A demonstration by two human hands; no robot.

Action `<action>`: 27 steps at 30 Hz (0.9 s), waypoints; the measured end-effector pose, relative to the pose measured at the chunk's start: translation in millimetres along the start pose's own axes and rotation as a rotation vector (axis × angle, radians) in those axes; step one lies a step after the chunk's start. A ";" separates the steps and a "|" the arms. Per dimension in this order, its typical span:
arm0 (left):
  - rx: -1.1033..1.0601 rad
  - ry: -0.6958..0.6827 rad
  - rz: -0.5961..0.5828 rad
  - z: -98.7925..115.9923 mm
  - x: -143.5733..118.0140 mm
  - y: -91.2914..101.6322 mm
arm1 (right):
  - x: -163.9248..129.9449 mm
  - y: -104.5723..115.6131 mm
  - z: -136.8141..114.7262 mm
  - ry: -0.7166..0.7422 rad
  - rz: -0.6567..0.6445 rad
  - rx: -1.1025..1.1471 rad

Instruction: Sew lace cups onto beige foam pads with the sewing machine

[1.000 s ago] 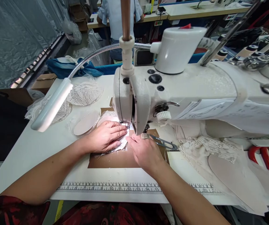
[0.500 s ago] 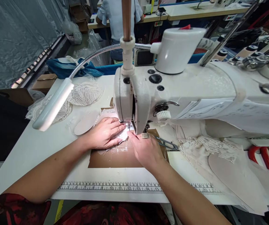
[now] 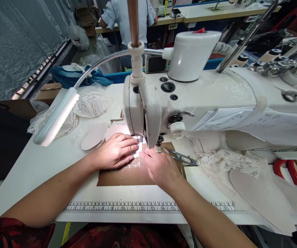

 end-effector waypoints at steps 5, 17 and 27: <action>0.027 0.046 0.027 -4.0 2.3 -0.7 | 2.5 -3.0 2.9 -0.047 -0.027 -0.047; 0.085 0.154 0.106 -17.0 -1.4 -0.7 | 7.2 8.1 7.1 -0.107 0.019 -0.047; 0.170 0.287 -0.096 1.2 -16.5 13.5 | -24.6 31.6 41.4 -0.224 -0.190 -0.267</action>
Point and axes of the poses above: each hand's wrist, its own x-axis towards the middle knuckle, its own y-axis out of the back of the hand, z = x × y, the point moved 5 cm from there along x, towards the middle knuckle, and after that the axes turned 5 degrees about z, right-handed, at the moved point
